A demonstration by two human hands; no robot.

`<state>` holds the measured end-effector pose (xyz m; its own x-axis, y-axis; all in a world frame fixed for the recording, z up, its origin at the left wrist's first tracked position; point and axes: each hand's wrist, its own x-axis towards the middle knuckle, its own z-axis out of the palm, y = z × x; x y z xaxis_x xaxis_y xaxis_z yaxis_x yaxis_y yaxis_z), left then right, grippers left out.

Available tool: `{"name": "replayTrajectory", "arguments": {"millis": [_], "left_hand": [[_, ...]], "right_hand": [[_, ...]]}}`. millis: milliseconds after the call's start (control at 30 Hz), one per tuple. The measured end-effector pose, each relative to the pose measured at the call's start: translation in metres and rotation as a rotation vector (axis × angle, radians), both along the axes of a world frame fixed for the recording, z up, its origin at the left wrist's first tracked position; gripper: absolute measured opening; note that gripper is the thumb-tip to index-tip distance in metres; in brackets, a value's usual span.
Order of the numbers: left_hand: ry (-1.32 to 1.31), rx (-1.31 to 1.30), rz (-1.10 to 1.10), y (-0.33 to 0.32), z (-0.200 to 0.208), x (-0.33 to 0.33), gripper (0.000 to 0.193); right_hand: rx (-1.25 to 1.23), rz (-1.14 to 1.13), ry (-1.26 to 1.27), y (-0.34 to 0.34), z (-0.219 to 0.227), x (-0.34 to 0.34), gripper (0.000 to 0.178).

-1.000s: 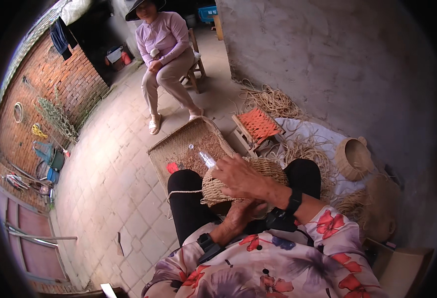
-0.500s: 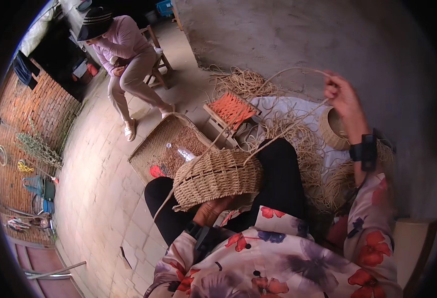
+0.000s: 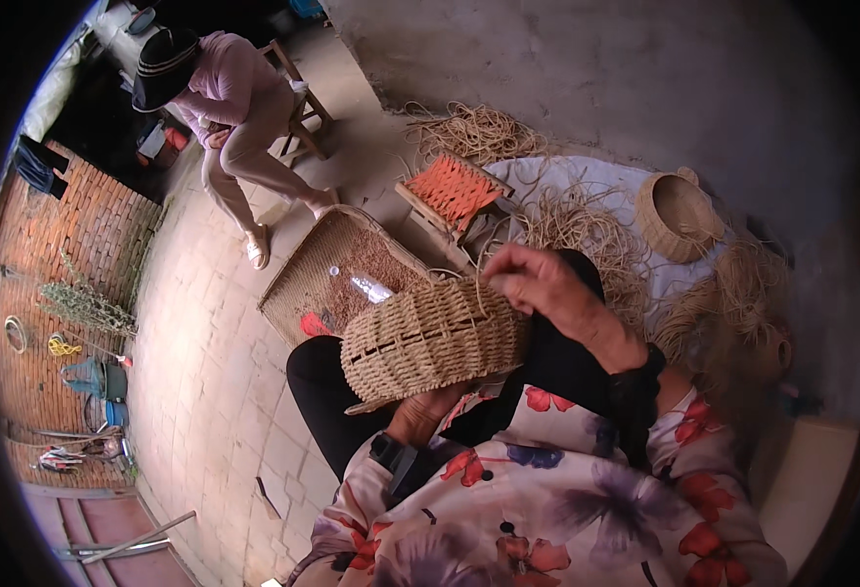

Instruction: Weaving a basket using straw or grass fibers.

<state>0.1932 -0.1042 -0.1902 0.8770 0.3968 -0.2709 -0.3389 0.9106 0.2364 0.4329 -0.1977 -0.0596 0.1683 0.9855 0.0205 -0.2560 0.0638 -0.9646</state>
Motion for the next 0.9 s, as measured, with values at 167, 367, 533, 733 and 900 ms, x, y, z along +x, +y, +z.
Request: {"name": "replayTrajectory", "arguments": {"millis": [167,367,533,733,900], "left_hand": [[-0.005,0.187,-0.029,-0.005,-0.018,-0.005,0.045],[-0.230,0.344,-0.128,0.003,-0.047,-0.016,0.049],[-0.504,-1.321,-0.036,0.004,-0.037,-0.037,0.052],[-0.723,-3.583,0.189,0.015,-0.003,-0.043,0.054],[-1.776,-3.917,1.199,0.024,0.005,0.009,0.053]], "right_hand": [[0.294,-0.068,-0.735,0.015,-0.002,-0.029,0.007],[0.324,-0.057,-0.813,0.010,-0.005,-0.030,0.013],[0.380,-0.076,-0.869,0.005,-0.005,-0.035,0.014],[0.542,-0.117,-0.988,-0.001,-0.017,-0.035,0.011],[0.544,-0.233,-1.014,-0.004,-0.013,-0.040,0.007]]}}
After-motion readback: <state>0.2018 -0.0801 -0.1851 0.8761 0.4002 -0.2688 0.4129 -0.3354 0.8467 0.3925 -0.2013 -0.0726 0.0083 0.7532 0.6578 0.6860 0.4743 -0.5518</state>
